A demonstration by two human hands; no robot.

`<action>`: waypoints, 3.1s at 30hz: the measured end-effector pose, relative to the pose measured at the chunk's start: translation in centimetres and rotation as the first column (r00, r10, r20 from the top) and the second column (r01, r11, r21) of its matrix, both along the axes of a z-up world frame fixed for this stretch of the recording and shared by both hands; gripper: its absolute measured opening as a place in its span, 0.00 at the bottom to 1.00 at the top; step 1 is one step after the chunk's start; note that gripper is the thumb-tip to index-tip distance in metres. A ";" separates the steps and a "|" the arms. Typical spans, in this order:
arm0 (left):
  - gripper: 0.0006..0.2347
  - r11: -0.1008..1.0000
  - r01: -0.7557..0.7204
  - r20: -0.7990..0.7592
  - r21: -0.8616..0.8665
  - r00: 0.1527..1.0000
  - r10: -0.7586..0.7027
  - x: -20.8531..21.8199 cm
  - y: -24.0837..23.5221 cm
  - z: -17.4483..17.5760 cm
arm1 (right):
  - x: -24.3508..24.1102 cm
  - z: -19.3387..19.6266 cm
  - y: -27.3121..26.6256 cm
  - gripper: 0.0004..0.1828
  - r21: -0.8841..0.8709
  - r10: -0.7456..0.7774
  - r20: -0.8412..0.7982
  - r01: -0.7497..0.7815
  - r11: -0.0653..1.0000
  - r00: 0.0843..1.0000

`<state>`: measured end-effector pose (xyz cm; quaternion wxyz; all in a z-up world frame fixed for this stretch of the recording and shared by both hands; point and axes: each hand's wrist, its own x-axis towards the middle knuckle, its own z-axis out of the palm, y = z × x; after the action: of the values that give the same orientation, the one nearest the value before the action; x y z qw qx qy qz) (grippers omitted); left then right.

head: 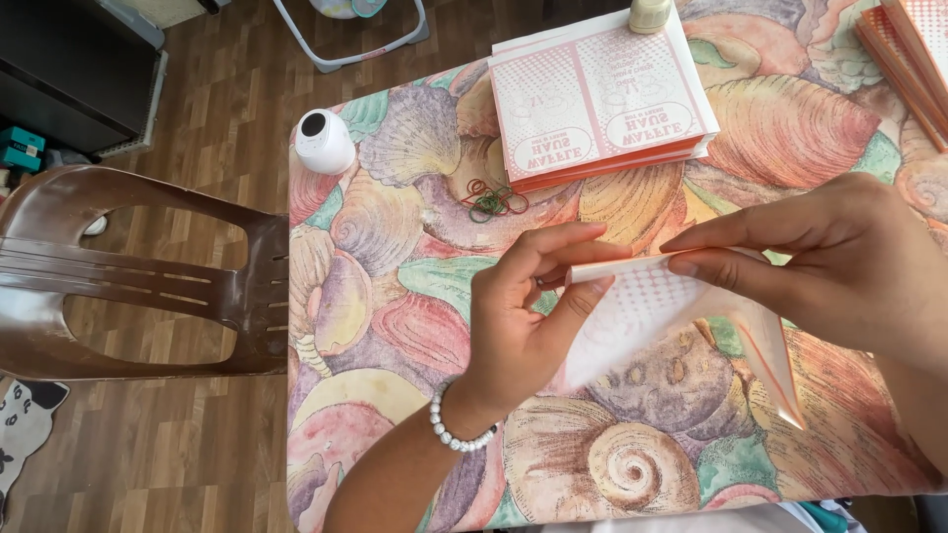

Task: Folding flat paper sheets into small bags and stacking them neatly on a table.

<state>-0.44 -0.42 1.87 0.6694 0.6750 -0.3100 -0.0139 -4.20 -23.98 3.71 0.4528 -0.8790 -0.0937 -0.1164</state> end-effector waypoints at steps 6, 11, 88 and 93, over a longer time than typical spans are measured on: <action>0.03 0.982 -0.036 0.580 0.187 0.811 -0.080 1.3 0.9 1.2 | 1.6 0.8 0.0 0.13 0.020 -0.134 -0.442 0.160 0.987 0.887; 0.06 0.950 -0.043 0.364 0.311 0.928 -0.077 3.7 0.0 -3.9 | 6.2 -0.8 -0.4 0.20 -0.066 0.011 -0.655 -0.072 0.995 0.756; 0.14 0.603 -0.388 0.672 0.698 0.647 -0.362 5.1 -0.6 -13.1 | 6.5 -11.3 1.8 0.09 -0.905 0.421 0.004 -0.176 0.387 0.907; 0.17 0.519 -0.543 0.748 0.660 0.537 -0.389 4.6 -0.5 -13.4 | 5.7 -10.1 0.9 0.06 -0.910 0.443 -0.001 -0.185 0.372 0.896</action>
<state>4.14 -0.95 -11.57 0.0112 0.8411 -0.5036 0.1969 1.53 -23.13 -6.42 -0.0812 -0.9262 -0.3622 -0.0669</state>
